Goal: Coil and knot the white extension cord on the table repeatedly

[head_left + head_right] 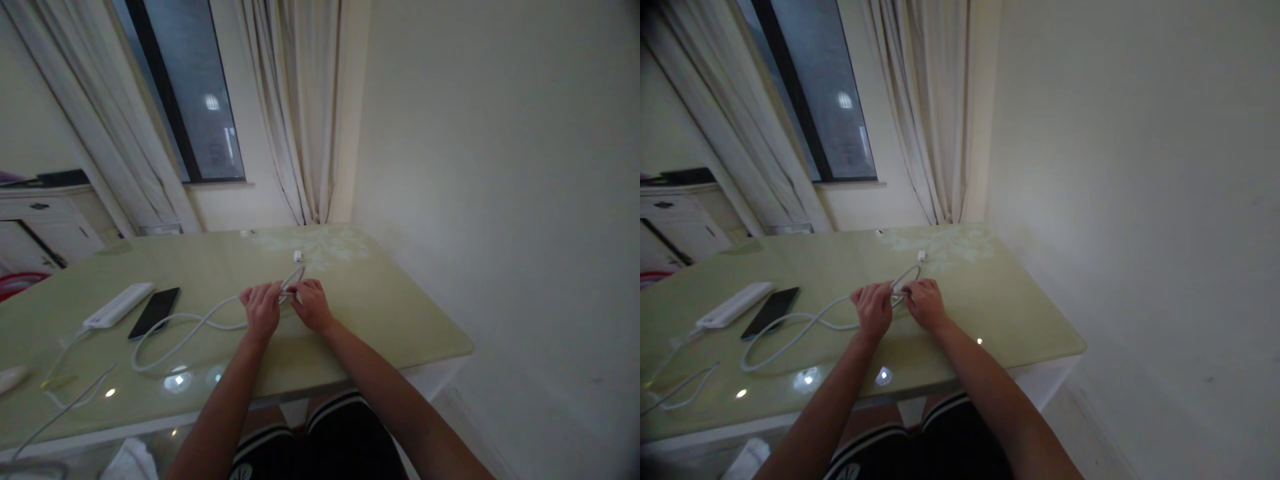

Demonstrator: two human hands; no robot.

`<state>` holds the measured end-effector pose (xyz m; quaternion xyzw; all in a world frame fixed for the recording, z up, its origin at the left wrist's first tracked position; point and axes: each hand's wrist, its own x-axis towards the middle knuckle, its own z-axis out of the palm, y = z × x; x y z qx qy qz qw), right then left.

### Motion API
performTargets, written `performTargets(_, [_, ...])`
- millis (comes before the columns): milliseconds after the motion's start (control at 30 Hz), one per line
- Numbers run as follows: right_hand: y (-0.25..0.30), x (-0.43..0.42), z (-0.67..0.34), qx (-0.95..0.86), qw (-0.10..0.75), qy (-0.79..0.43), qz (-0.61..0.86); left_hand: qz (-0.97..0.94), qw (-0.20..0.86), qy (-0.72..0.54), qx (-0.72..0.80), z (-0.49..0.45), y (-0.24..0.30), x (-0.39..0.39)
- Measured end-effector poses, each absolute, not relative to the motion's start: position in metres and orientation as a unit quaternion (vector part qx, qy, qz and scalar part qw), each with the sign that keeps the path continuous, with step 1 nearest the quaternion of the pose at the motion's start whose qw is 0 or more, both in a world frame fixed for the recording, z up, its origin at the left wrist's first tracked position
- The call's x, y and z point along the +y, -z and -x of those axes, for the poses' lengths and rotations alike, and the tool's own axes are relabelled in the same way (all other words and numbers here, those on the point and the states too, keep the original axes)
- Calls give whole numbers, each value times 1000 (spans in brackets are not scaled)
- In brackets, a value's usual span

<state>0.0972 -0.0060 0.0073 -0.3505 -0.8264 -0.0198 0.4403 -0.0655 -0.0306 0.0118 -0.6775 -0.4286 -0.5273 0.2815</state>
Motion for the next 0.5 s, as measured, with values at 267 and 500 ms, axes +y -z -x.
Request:
performTargets(267, [-17, -10, -105, -789, 474, 209, 329, 500, 187, 690, -488, 73, -15, -26])
performTargets(500, [-15, -5, -101, -816, 435, 34, 379, 395, 86, 757, -514, 71, -31, -30])
